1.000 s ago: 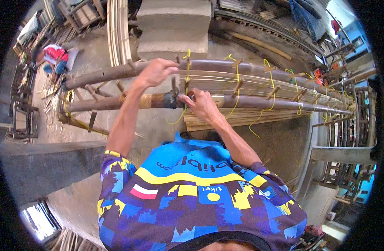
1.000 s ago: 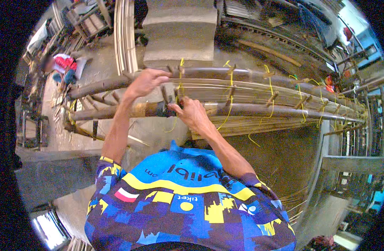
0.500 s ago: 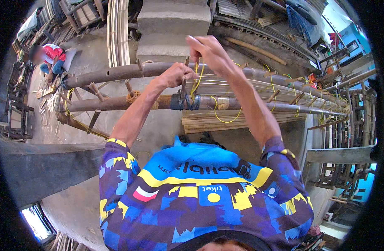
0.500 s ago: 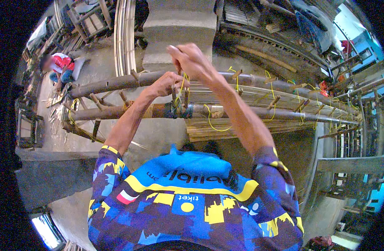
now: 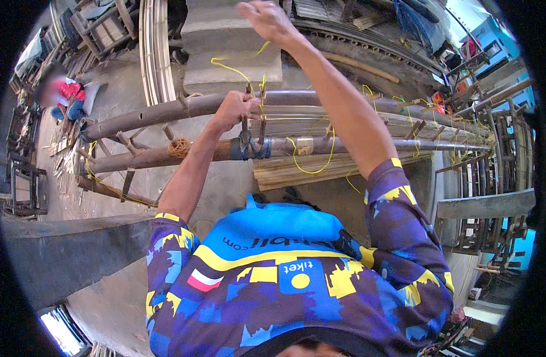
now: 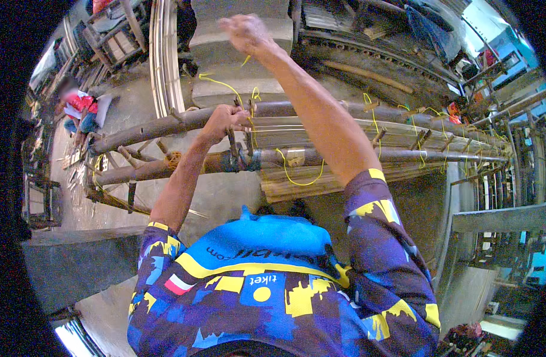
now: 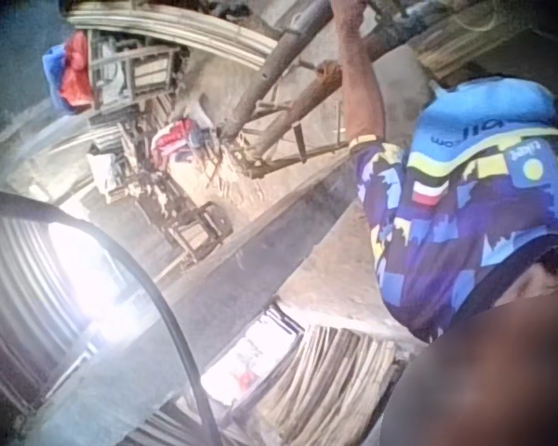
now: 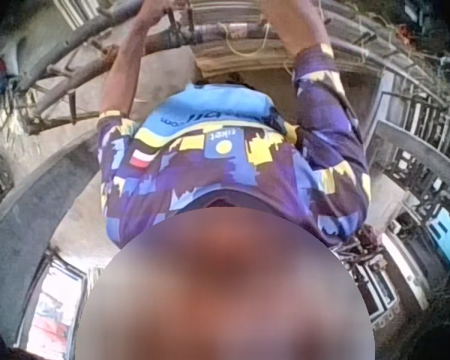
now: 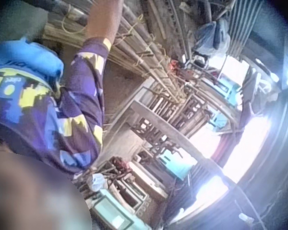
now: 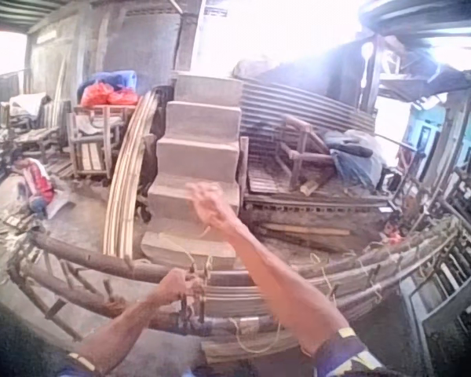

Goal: The person ties thin bamboo strips to a horizontal frame using yellow string, then adds additional strips to the assembly. The person works by hand, repeatedly wrapping and knotting the string around the frame and strips.

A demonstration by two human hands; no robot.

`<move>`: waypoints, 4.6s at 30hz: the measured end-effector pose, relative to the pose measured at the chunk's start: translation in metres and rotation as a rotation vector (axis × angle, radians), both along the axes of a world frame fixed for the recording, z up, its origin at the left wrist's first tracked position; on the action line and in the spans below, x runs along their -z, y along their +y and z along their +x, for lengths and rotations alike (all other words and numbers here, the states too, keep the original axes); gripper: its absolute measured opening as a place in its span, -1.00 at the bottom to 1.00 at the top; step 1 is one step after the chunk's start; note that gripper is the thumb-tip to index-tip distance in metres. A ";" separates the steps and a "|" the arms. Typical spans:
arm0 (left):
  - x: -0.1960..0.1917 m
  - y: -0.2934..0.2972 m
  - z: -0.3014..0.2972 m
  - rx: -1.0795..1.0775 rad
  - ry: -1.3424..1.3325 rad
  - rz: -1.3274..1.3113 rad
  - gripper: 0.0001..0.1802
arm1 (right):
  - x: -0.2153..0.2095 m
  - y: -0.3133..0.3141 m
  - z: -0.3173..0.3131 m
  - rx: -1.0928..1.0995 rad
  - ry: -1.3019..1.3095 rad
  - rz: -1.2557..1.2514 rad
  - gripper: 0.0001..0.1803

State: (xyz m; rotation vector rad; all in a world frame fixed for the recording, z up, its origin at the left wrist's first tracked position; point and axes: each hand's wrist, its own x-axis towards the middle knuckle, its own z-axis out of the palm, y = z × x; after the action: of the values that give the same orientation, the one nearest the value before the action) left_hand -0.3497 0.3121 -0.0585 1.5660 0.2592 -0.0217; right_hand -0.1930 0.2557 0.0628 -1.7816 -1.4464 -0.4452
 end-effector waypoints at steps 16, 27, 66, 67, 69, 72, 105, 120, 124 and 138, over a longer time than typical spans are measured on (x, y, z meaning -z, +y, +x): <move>0.013 0.004 -0.009 -0.106 -0.346 -0.062 -0.76 | 0.051 -0.070 -0.101 -0.374 0.740 -0.221 -0.88; -0.098 -0.001 0.020 0.130 -0.227 -0.187 -0.84 | 0.137 -0.098 -0.179 -0.313 0.449 -0.317 -0.90; 0.071 -0.329 -0.076 1.592 0.104 0.815 -0.49 | 0.321 -0.488 -0.372 1.165 1.440 0.153 -0.78; 0.075 -0.338 -0.080 1.612 0.121 0.846 -0.49 | 0.333 -0.486 -0.387 1.191 1.447 -0.057 -0.78; 0.086 -0.353 -0.076 1.616 0.188 0.841 -0.49 | 0.356 -0.492 -0.396 1.031 1.531 -0.197 -0.79; 0.125 -0.364 -0.034 1.588 0.162 1.018 -0.50 | 0.385 -0.507 -0.375 1.127 1.563 -0.159 -0.75; 0.795 -0.183 0.392 0.648 0.267 1.716 -0.44 | 0.760 -0.387 0.015 0.807 1.169 -0.257 -0.75; 0.757 -0.189 0.364 0.720 0.393 1.599 -0.26 | 0.728 -0.466 0.170 0.900 0.804 0.031 -0.79; 0.793 -0.208 0.334 0.597 0.389 1.752 -0.16 | 0.708 -0.512 0.129 0.979 0.972 0.297 -0.81; 0.811 -0.236 0.344 0.328 -0.175 1.910 0.00 | 0.799 -0.455 0.067 0.829 1.007 -0.296 -0.74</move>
State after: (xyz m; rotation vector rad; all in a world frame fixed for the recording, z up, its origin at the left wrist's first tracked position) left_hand -0.0053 0.0758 -0.8699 3.4668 -0.2711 0.1544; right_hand -0.1259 -0.1994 -0.7361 -2.2788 -0.0476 0.2966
